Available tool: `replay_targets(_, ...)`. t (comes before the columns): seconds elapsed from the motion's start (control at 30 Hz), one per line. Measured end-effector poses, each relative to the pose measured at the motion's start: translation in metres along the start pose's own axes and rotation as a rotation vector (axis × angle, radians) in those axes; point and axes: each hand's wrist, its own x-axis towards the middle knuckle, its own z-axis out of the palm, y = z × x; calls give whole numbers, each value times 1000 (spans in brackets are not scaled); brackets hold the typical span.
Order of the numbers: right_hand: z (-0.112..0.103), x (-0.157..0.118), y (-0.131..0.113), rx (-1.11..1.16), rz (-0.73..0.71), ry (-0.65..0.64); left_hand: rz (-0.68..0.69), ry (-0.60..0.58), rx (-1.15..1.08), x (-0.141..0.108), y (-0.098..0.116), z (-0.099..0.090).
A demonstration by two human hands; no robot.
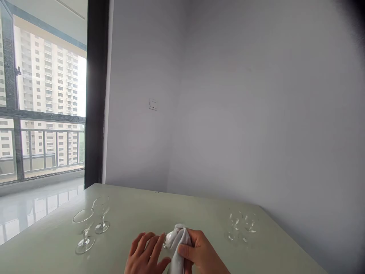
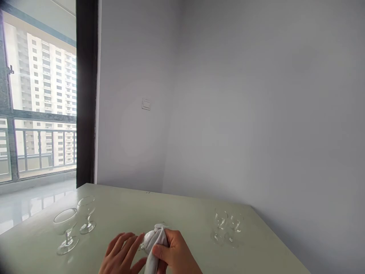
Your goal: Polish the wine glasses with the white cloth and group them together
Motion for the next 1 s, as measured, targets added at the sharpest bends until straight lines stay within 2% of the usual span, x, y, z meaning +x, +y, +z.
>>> replay_targets(0.1,11,8,2,90,-16,-23,-25,-36,-26,-2,-9,-3)
replay_targets(0.17,14,1,-9,46,-32,-60,-71,-140,-175,-2,-12,-2)
replay_targets(0.27,8,-16,-30,-100,-19,-90,-194,-362,-406,-1,-10,3)
replay_targets(0.33,2,-21,-33,-173,-15,-89,-248,-451,-458,0,-5,6)
replay_targets(0.4,-1,-16,-24,-172,-19,-38,-202,-407,-364,1,-1,7)
replay_targets(0.47,3,-3,-8,-95,-35,27,-114,-253,-179,0,-1,5)
replay_targets(0.53,11,11,6,14,-56,35,-62,-116,-39,-1,-4,3)
replay_targets(0.57,16,15,9,54,-67,16,-56,-79,-12,-3,-7,2)
replay_targets(0.63,23,16,7,56,-60,-9,-61,-80,-55,-5,-13,1)
replay_targets(0.73,21,1,-12,-118,-45,-9,-163,-238,-261,-5,-17,3)
replay_targets(0.83,8,-18,-29,-256,-11,-44,-377,-580,-527,-2,-14,6)
replay_targets(0.87,4,-20,-30,-272,19,-47,-415,-678,-596,-2,-11,7)
replay_targets(0.9,1,-21,-28,-277,40,-42,-426,-727,-630,-1,-9,8)
replay_targets(0.93,-1,-18,-24,-267,50,-23,-412,-707,-615,-1,-7,9)
replay_targets(0.97,-1,-13,-17,-231,47,2,-373,-620,-551,-1,-6,9)
replay_targets(1.0,0,-6,-10,-170,27,25,-318,-484,-446,-2,-5,9)
